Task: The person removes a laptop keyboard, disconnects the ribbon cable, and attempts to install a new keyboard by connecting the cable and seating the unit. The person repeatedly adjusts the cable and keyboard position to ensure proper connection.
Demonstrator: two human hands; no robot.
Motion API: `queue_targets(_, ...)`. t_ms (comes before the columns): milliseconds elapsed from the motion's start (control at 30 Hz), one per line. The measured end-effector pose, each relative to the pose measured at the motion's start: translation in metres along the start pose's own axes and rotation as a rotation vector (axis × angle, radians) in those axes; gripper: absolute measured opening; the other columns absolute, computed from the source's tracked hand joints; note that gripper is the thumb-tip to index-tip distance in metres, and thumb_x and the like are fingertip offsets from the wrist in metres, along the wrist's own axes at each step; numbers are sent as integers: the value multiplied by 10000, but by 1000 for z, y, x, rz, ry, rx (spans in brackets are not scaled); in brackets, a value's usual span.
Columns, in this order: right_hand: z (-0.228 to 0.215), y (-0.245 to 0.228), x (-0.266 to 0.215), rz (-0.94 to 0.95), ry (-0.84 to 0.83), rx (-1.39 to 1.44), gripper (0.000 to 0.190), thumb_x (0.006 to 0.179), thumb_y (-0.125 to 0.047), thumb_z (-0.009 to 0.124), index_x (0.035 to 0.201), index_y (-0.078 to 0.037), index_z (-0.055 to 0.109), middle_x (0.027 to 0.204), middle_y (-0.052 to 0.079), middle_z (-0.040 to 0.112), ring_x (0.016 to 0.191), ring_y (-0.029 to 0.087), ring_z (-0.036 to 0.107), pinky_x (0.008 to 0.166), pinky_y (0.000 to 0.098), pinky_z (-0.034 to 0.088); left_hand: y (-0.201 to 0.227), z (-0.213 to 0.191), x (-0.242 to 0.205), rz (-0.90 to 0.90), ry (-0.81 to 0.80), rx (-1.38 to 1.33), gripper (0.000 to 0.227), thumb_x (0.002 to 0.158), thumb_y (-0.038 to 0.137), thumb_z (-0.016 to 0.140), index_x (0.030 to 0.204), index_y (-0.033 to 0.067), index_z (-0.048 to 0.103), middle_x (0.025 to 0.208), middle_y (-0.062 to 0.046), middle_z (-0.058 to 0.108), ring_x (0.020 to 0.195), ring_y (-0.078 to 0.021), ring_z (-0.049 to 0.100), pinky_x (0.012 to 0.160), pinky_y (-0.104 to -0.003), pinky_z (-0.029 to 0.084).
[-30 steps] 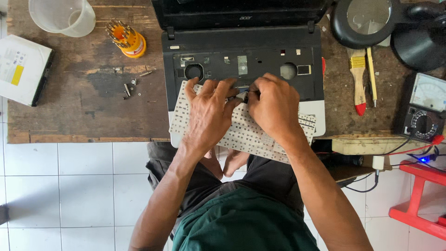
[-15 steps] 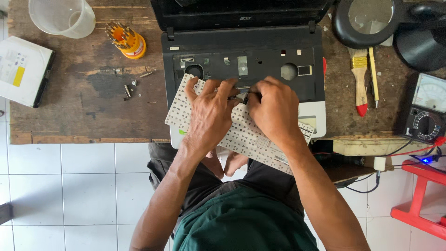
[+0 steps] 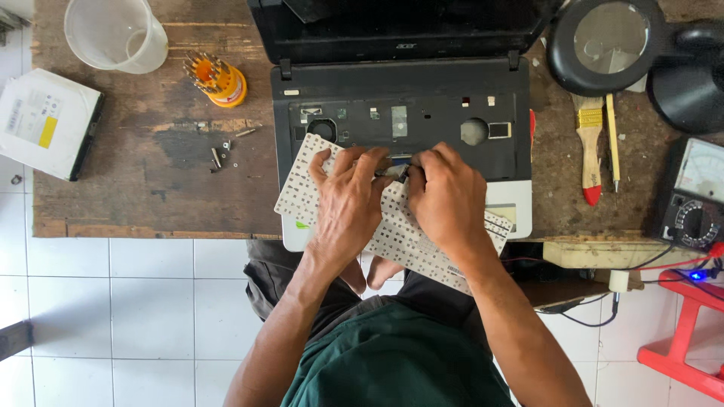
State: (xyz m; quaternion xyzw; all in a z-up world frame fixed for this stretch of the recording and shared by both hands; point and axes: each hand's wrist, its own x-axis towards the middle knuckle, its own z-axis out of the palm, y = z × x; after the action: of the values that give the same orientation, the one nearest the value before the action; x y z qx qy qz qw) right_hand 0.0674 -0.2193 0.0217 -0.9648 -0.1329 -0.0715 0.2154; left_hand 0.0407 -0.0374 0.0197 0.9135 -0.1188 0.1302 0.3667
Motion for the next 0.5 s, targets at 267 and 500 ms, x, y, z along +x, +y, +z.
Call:
queue_targets(267,10,5,-3,33,76,78,95,930,-124,837,1012,-103,794,908,62,690,854,385,764,655,522,604,3,-3,6,26,-27,97,344,1032,95,759,1363,54,674,897,-85,807,1186,-257,693,1178,-716,242)
queue_targets(500,10,6,-5,51,160,90,103,917,-162,869,974,-180,785,867,-20,649,890,320,755,752,453,559,8,-4,5,59,-15,84,329,1076,105,701,1398,51,668,906,-99,795,1197,-260,702,1175,-699,254)
